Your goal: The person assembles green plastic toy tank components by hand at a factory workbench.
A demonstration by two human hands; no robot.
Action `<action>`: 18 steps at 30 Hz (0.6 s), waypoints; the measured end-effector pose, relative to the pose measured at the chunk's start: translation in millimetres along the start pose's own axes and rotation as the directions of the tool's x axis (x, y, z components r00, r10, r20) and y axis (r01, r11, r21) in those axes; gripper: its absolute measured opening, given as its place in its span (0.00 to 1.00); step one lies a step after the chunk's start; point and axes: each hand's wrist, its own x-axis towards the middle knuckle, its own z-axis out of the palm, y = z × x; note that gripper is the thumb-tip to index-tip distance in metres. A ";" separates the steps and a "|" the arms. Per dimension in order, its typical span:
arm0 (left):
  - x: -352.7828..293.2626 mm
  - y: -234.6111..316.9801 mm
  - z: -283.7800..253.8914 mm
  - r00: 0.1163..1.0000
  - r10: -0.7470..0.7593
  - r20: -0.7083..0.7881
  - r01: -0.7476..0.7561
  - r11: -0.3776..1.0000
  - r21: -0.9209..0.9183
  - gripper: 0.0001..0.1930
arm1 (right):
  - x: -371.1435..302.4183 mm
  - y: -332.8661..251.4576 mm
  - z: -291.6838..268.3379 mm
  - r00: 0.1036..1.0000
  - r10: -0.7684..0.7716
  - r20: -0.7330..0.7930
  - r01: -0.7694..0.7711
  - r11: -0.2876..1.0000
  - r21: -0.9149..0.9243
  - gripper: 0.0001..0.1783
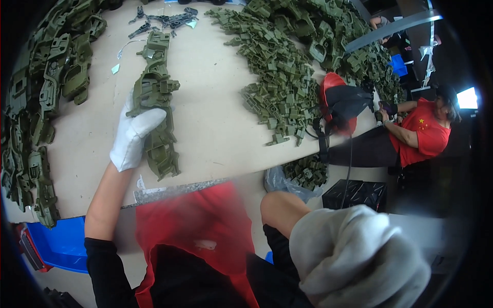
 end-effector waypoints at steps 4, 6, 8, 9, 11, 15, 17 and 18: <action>-5.1 9.3 5.8 0.999 -0.022 -0.035 0.022 1.000 -0.012 0.32 | 8.4 -10.6 2.6 0.995 0.102 -0.001 -0.102 0.995 0.015 0.13; -0.9 8.6 7.4 0.999 -0.002 -0.038 0.001 1.000 -0.031 0.32 | 6.7 -13.4 2.2 0.988 0.153 0.024 -0.154 0.988 0.022 0.14; 0.7 3.4 1.9 1.000 -0.006 -0.031 0.005 1.000 -0.021 0.32 | 5.3 -11.0 1.3 0.977 0.207 0.059 -0.210 0.977 0.046 0.14; -0.4 2.9 -0.5 0.999 -0.009 -0.046 0.008 1.000 -0.022 0.32 | 5.5 -8.5 0.9 0.969 0.233 0.078 -0.238 0.970 0.057 0.14; -1.2 7.4 2.5 0.998 -0.036 -0.042 0.035 0.999 -0.021 0.31 | -13.1 11.4 -2.9 0.997 0.075 0.030 -0.079 0.988 0.134 0.15; -5.1 7.5 -2.1 0.994 0.022 -0.103 -0.028 0.998 -0.055 0.28 | -29.9 63.2 -18.2 0.941 0.265 -0.208 -0.325 0.879 -0.348 0.07; 3.8 2.4 -1.6 0.991 0.045 -0.127 -0.053 0.997 -0.057 0.24 | -33.9 88.9 -33.7 0.893 0.275 -0.358 -0.441 0.700 -0.562 0.08; 5.8 -4.3 -9.9 0.990 0.028 -0.139 -0.041 0.995 -0.092 0.20 | -30.6 123.7 -52.8 0.771 0.520 -0.367 -0.601 0.405 -0.689 0.14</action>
